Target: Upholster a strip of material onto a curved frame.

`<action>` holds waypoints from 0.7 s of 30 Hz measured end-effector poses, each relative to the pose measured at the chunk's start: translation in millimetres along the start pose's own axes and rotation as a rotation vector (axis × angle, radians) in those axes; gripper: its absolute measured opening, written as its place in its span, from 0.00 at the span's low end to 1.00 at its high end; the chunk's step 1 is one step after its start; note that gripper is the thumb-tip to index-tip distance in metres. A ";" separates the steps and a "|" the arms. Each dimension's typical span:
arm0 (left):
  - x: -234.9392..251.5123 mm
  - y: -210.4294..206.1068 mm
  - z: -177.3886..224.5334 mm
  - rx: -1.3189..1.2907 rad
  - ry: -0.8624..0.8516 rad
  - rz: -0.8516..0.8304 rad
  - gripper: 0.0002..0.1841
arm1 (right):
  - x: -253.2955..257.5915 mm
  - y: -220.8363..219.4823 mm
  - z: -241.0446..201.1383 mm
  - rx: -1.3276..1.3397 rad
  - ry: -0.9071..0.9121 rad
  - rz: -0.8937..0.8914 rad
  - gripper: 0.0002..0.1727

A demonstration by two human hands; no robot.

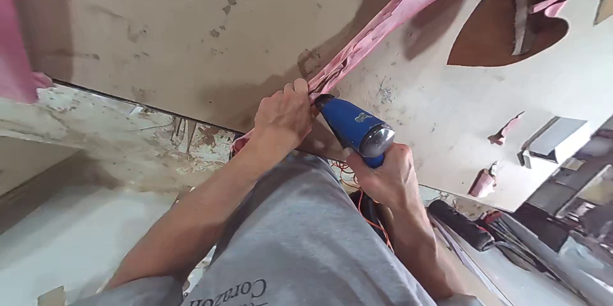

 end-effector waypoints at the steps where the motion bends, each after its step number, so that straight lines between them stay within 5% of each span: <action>1: 0.2 0.9 -0.5 0.001 -0.001 -0.009 0.18 | 0.4 -0.2 -1.0 -0.003 0.012 -0.006 0.15; 16: 3.6 0.8 -1.5 -0.015 -0.011 0.016 0.18 | -0.4 -1.8 -4.4 -0.031 -0.047 -0.012 0.15; 21: 5.1 -0.8 -1.9 -0.018 0.005 0.034 0.28 | -6.1 19.2 6.1 0.024 0.046 0.053 0.15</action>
Point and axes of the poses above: each hand's wrist, its own x-axis towards the middle knuckle, its own y-axis out of the back of the hand, z = x × y, the point moved 6 cm from there along x, towards the middle knuckle, and after that the axes turned 12 degrees about x, right-handed, at the moved point
